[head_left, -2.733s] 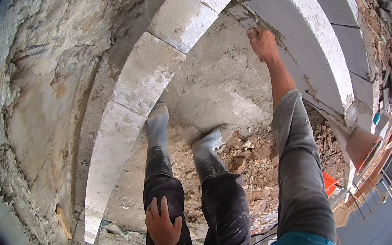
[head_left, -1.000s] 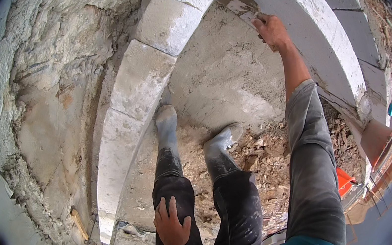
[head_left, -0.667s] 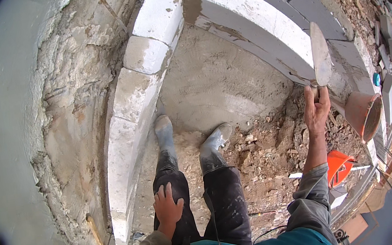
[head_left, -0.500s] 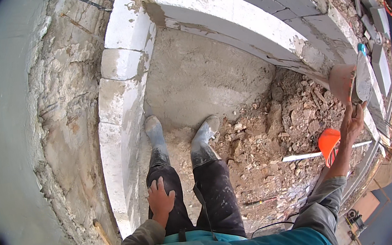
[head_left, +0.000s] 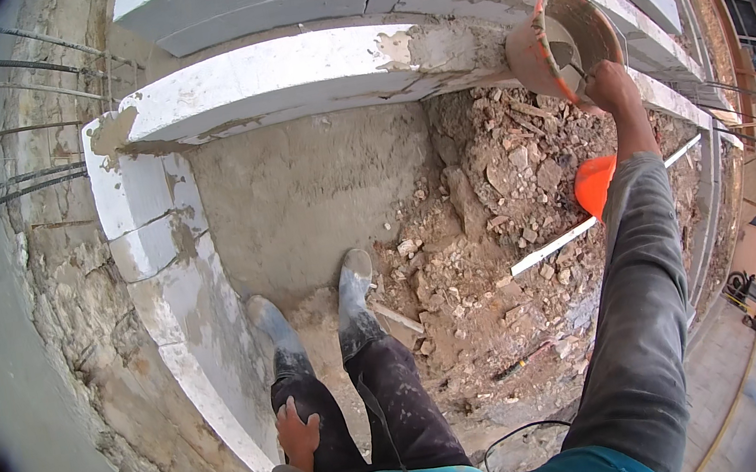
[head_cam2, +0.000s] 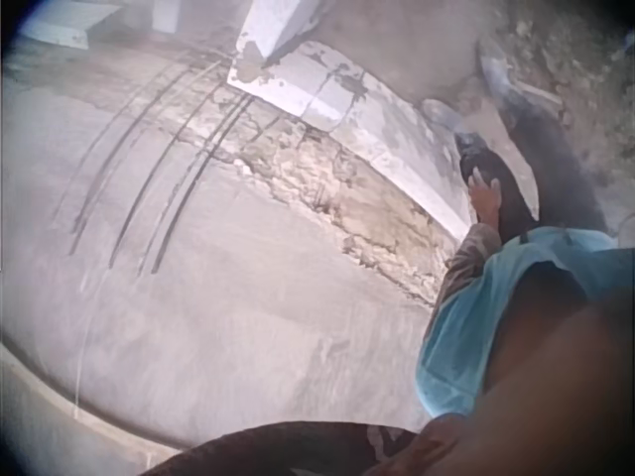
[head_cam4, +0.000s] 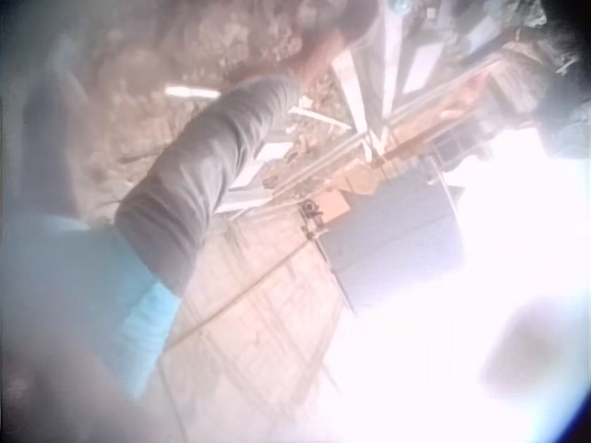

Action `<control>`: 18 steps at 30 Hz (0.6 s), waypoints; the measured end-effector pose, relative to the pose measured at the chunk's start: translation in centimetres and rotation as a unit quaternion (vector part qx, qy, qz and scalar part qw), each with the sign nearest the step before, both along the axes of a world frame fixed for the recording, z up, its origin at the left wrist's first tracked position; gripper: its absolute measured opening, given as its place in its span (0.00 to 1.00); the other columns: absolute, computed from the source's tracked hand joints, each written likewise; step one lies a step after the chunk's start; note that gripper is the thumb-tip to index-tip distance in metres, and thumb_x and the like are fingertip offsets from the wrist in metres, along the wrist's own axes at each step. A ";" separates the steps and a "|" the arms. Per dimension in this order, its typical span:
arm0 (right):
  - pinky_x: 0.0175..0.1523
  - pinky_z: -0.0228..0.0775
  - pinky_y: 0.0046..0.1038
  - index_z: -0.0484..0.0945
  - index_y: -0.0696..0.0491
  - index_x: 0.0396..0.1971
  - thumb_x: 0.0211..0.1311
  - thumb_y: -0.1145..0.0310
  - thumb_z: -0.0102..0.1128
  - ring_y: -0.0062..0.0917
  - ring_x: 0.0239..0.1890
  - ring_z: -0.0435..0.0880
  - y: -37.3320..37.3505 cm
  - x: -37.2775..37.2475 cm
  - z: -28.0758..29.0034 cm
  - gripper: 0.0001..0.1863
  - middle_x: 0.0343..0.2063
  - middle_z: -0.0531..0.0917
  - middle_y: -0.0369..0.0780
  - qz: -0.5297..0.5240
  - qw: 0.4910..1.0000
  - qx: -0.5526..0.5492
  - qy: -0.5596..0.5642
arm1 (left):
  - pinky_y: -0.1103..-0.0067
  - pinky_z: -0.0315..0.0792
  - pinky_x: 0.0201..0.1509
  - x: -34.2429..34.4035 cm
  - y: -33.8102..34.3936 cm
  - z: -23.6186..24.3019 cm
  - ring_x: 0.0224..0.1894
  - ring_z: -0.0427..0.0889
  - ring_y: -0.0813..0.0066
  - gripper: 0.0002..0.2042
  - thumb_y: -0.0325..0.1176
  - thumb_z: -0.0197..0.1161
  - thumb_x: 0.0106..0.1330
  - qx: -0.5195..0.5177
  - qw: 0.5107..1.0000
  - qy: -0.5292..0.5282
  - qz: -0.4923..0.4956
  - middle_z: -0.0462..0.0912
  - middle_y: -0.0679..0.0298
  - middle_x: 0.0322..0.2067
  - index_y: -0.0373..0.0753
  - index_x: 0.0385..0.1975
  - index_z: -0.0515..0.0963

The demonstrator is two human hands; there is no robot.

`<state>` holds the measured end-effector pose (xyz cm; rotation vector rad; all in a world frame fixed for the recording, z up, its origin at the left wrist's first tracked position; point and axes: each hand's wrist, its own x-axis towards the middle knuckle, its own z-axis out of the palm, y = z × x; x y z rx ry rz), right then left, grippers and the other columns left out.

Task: The person scoops wet cement from the ground with a trowel and applies it to the joints between white blocks on a curved wall. They smooth the cement into the gaps and along the edges of the blocks.

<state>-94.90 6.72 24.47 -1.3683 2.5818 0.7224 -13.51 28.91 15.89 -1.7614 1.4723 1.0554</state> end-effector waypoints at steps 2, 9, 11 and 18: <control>0.47 0.77 0.44 0.86 0.55 0.36 0.54 0.68 0.56 0.45 0.39 0.86 -0.3 0.4 0.6 0.13 0.35 0.86 0.52 0.032 0.996 -0.024 -0.079 | 0.51 0.64 0.65 0.3 0.0 -0.4 0.66 0.65 0.44 0.38 0.44 0.66 0.56 0.000 1.000 -0.007 0.000 0.64 0.48 0.67 0.45 0.69 0.63; 0.38 0.70 0.28 0.83 0.58 0.35 0.53 0.61 0.65 0.23 0.29 0.79 5.7 1.1 1.9 0.16 0.25 0.82 0.40 -0.087 0.939 -0.254 -0.215 | 0.51 0.64 0.65 -0.8 -0.2 -0.3 0.65 0.66 0.43 0.38 0.43 0.67 0.56 0.010 1.000 -0.017 -0.001 0.64 0.48 0.66 0.45 0.69 0.63; 0.37 0.68 0.25 0.83 0.58 0.37 0.55 0.60 0.66 0.16 0.28 0.75 7.1 1.9 1.0 0.17 0.23 0.79 0.34 -0.119 0.903 -0.341 -0.232 | 0.51 0.65 0.64 -0.6 0.1 -0.2 0.64 0.67 0.43 0.38 0.43 0.67 0.56 0.011 1.000 -0.012 0.002 0.64 0.48 0.67 0.45 0.69 0.63; 0.30 0.61 0.18 0.82 0.57 0.36 0.61 0.69 0.68 0.11 0.25 0.70 4.6 15.0 -1.3 0.08 0.23 0.76 0.27 -0.127 0.811 -0.443 -0.361 | 0.51 0.65 0.63 -0.4 -0.7 0.5 0.64 0.66 0.44 0.37 0.43 0.68 0.57 -0.006 1.000 -0.012 0.018 0.66 0.49 0.65 0.44 0.69 0.63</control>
